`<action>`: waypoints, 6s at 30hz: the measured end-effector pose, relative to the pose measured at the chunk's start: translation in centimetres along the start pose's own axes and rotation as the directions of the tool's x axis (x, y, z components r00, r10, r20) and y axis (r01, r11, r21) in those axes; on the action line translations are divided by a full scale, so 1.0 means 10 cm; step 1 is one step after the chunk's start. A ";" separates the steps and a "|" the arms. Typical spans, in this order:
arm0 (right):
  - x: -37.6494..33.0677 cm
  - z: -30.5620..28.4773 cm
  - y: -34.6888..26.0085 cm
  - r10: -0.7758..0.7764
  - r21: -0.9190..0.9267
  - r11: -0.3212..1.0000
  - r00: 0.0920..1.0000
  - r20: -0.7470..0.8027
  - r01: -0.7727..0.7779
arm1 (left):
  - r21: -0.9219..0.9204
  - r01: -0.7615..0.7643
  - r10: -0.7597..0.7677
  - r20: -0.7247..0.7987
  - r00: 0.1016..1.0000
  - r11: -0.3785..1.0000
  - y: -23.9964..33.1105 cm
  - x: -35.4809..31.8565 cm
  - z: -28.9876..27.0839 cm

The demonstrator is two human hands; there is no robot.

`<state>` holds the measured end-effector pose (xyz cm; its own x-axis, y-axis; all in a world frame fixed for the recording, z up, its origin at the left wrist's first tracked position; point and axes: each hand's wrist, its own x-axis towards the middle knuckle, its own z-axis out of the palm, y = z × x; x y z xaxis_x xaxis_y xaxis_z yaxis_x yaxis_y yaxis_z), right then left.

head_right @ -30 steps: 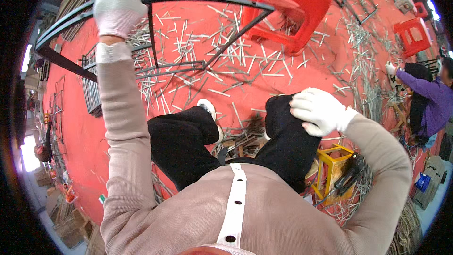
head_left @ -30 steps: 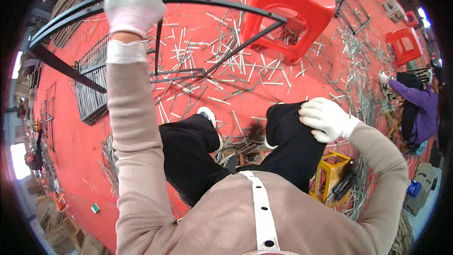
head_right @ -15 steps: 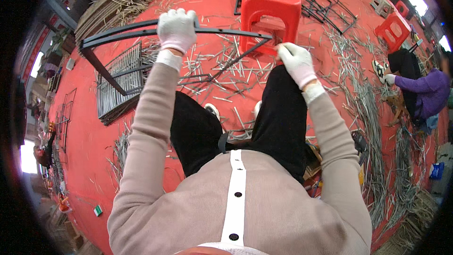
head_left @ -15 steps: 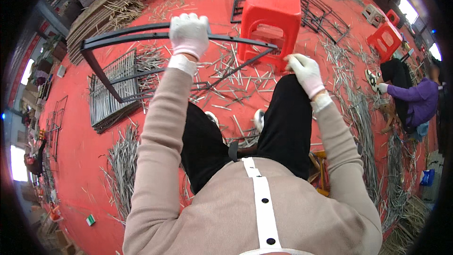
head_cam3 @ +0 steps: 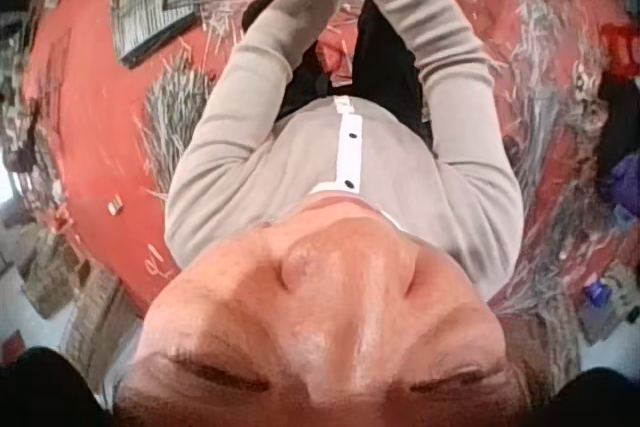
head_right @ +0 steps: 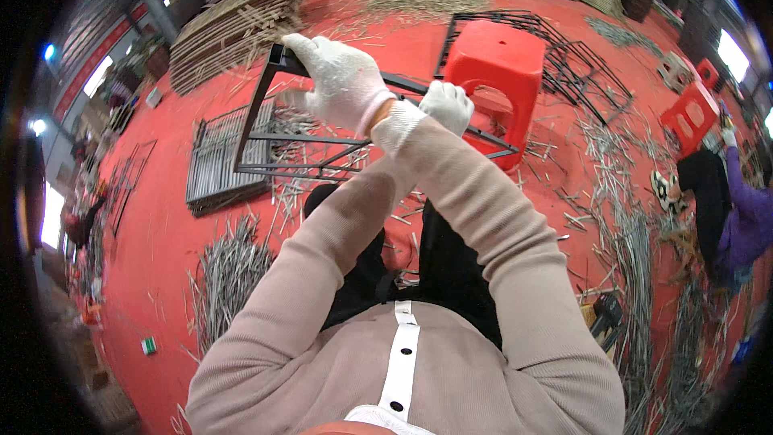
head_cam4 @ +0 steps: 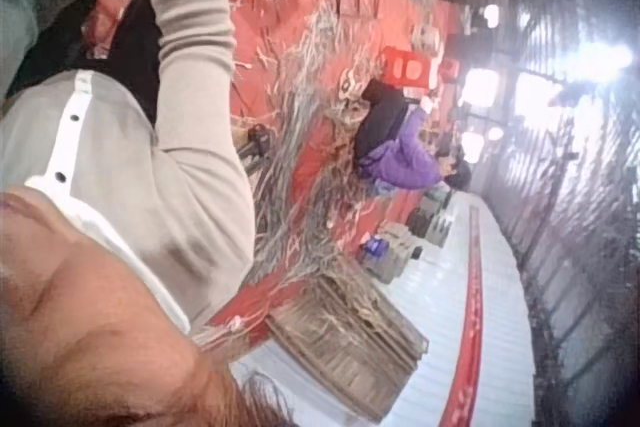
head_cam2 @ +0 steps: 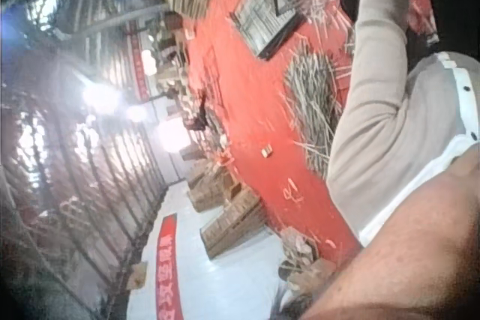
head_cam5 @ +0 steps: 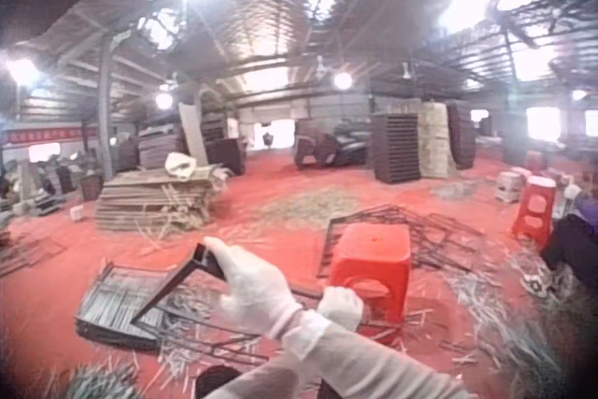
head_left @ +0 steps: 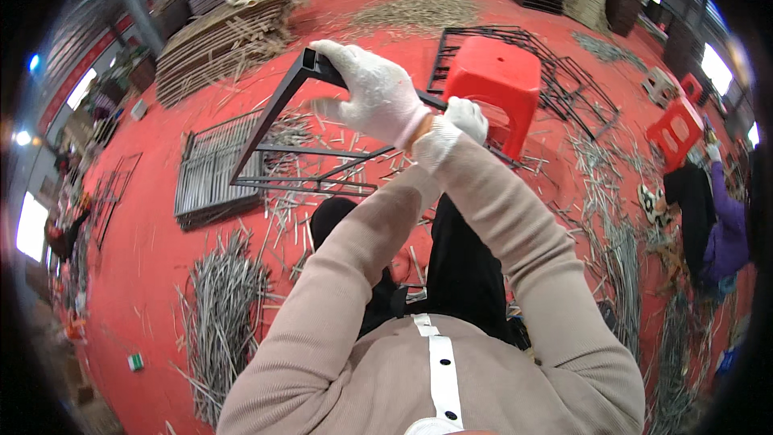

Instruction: The person picks up two black metal frames outdoors and carries them into a workshop. They place the frames on a red floor among other frames and materials, then sit on a stool and adjust one frame.

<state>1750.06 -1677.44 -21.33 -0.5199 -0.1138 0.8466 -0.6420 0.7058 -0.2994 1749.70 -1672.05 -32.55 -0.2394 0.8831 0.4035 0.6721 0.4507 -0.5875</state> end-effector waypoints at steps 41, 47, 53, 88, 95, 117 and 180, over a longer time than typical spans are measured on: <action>-0.71 -1.01 -0.68 -0.034 0.800 0.512 0.938 -0.345 0.313 | -0.639 0.296 -0.450 -0.088 0.889 0.710 0.11 0.35 0.81; -0.70 -0.71 -0.88 0.126 0.894 0.420 0.965 -0.231 0.159 | -0.619 0.318 -0.474 -0.101 0.875 0.718 0.17 0.50 1.00; -0.75 -0.70 -0.85 0.160 0.921 0.384 0.977 -0.138 0.067 | -0.596 0.330 -0.432 -0.032 0.901 0.732 0.17 0.55 1.01; -0.09 0.26 3.20 0.444 -0.237 0.873 0.496 0.746 -0.425 | -0.759 0.318 0.135 0.467 0.874 0.568 -0.23 1.12 1.18; -0.10 0.24 3.25 0.530 -0.228 0.628 0.195 0.825 -0.744 | -0.778 0.353 0.116 0.473 0.873 0.520 -0.35 0.94 1.10; -0.15 0.18 3.16 0.574 -0.140 0.459 0.173 0.800 -0.877 | -0.785 0.383 0.100 0.485 0.869 0.487 -0.41 0.87 1.05; -0.12 0.17 3.07 0.579 -0.215 0.594 0.227 0.783 -0.775 | -0.760 0.441 0.058 0.528 0.847 0.478 -0.42 0.76 0.87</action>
<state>1730.03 -1656.82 -32.25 -0.9310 -0.1647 -0.3257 0.1424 0.6579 -0.7396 1739.00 -1666.13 -33.11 -0.5337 0.8434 -0.0626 0.7480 0.5053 0.4302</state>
